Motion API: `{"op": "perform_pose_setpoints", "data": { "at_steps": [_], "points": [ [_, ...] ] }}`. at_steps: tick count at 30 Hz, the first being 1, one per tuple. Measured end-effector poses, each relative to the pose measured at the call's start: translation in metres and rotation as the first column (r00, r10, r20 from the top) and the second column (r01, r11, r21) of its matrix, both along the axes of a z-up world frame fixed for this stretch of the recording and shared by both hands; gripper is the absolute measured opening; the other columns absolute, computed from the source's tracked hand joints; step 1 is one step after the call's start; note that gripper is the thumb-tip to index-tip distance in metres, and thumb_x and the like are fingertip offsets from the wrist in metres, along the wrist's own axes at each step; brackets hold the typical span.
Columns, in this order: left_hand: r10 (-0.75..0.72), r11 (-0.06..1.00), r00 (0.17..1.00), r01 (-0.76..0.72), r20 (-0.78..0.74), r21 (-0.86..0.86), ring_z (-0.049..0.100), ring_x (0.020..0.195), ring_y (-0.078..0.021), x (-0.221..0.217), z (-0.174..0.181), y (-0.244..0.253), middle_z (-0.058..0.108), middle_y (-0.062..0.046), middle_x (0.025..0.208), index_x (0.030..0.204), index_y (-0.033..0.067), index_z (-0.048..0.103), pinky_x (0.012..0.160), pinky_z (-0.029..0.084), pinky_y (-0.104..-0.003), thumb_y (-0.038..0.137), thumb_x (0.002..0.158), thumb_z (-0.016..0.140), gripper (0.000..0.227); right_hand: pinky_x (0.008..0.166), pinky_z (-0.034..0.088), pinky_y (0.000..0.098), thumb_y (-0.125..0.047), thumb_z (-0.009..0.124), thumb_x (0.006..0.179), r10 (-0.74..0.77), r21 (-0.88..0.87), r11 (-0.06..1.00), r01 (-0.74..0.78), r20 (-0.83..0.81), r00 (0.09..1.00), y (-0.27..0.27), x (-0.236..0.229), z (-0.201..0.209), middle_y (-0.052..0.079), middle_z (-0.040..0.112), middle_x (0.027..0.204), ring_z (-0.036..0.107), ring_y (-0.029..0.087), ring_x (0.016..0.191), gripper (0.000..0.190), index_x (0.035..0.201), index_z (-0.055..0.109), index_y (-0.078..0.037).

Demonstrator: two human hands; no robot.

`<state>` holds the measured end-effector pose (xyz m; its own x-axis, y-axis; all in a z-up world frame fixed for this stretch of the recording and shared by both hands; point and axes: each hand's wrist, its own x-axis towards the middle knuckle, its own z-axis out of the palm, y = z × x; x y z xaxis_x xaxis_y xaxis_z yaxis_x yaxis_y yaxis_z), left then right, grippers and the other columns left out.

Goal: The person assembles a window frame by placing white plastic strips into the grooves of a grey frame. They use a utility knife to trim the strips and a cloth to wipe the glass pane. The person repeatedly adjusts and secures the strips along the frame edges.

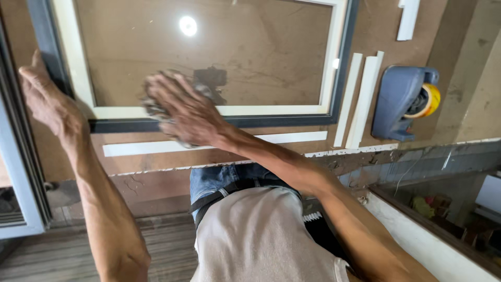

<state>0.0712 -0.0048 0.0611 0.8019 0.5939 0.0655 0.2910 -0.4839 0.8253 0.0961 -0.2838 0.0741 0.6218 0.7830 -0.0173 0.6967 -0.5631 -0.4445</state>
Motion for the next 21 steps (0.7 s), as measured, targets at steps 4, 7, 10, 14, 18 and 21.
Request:
{"op": "perform_pose_setpoints", "data": {
  "at_steps": [4, 7, 10, 14, 18, 21],
  "points": [
    [-0.024, 0.998, 0.996, 0.029, -0.087, 0.054, 0.05, 0.077, -0.0222, 0.006, 0.017, -0.011, 0.054, -0.011, 0.085, 0.136, 0.0029, 0.07, 0.071, 0.043, -0.045, 0.073, 0.104, 0.039, 0.083, 0.115, 0.041, 0.0659, -0.041, 0.056, 0.107, -0.276, -0.189, 0.935, 0.301, 0.145, 0.95, -0.204, -0.006, 0.026, 0.023, 0.043, 0.144, 0.039, 0.039, 0.146, 0.032, 0.125, 0.054, -0.015],
    [-0.072, 0.997, 0.996, 0.073, -0.045, 0.024, 0.046, 0.067, -0.0161, -0.001, 0.01, -0.005, 0.053, -0.004, 0.078, 0.124, 0.0007, 0.068, 0.064, 0.038, -0.038, 0.066, 0.111, 0.049, 0.07, 0.128, 0.008, 0.0622, -0.054, 0.036, 0.107, -0.502, -0.247, 0.805, 0.54, 0.203, 0.841, -0.291, 0.018, 0.04, 0.032, 0.015, 0.167, 0.012, 0.044, 0.157, 0.082, 0.161, 0.021, 0.006],
    [-0.152, 0.97, 0.988, 0.146, 0.016, 0.192, 0.052, 0.08, -0.0151, -0.005, -0.01, 0.006, 0.056, -0.006, 0.087, 0.127, -0.0024, 0.069, 0.07, 0.043, -0.036, 0.059, 0.116, 0.05, 0.065, 0.131, 0.001, 0.0567, -0.067, 0.023, 0.107, -0.505, -0.284, 0.789, 0.546, 0.208, 0.838, -0.316, 0.082, 0.025, 0.029, 0.012, 0.169, 0.01, 0.042, 0.159, 0.091, 0.163, 0.019, 0.004],
    [-0.147, 0.967, 0.988, 0.136, 0.038, 0.216, 0.051, 0.073, -0.015, -0.009, -0.026, 0.017, 0.061, -0.007, 0.088, 0.121, -0.0017, 0.072, 0.073, 0.05, -0.035, 0.045, 0.115, 0.057, 0.049, 0.13, 0.016, 0.0585, -0.061, 0.039, 0.115, -0.443, -0.235, 0.807, 0.542, 0.367, 0.818, -0.317, 0.186, -0.028, 0.027, 0.025, 0.167, 0.022, 0.043, 0.157, 0.078, 0.163, 0.027, 0.0],
    [-0.111, 0.964, 0.99, 0.087, 0.082, 0.251, 0.06, 0.085, -0.0187, -0.002, -0.016, 0.013, 0.065, -0.01, 0.101, 0.129, -0.0066, 0.071, 0.07, 0.049, -0.041, 0.015, 0.109, 0.061, 0.032, 0.106, 0.057, 0.0506, -0.034, 0.064, 0.113, -0.549, 0.139, 0.835, 0.533, 0.285, 0.785, -0.313, 0.227, -0.039, 0.026, 0.048, 0.156, 0.048, 0.04, 0.142, 0.054, 0.156, 0.045, -0.007],
    [-0.125, 0.946, 0.99, 0.1, 0.063, 0.309, 0.06, 0.087, -0.0201, -0.01, -0.007, 0.004, 0.065, -0.011, 0.099, 0.127, -0.0067, 0.071, 0.074, 0.049, -0.043, 0.006, 0.106, 0.061, 0.027, 0.081, 0.066, 0.0387, -0.022, 0.058, 0.111, -0.841, 0.051, 0.534, 0.844, -0.072, 0.536, -0.344, 0.239, -0.009, 0.015, 0.07, 0.118, 0.073, 0.025, 0.105, 0.037, 0.146, 0.052, -0.012]
  ]
}}
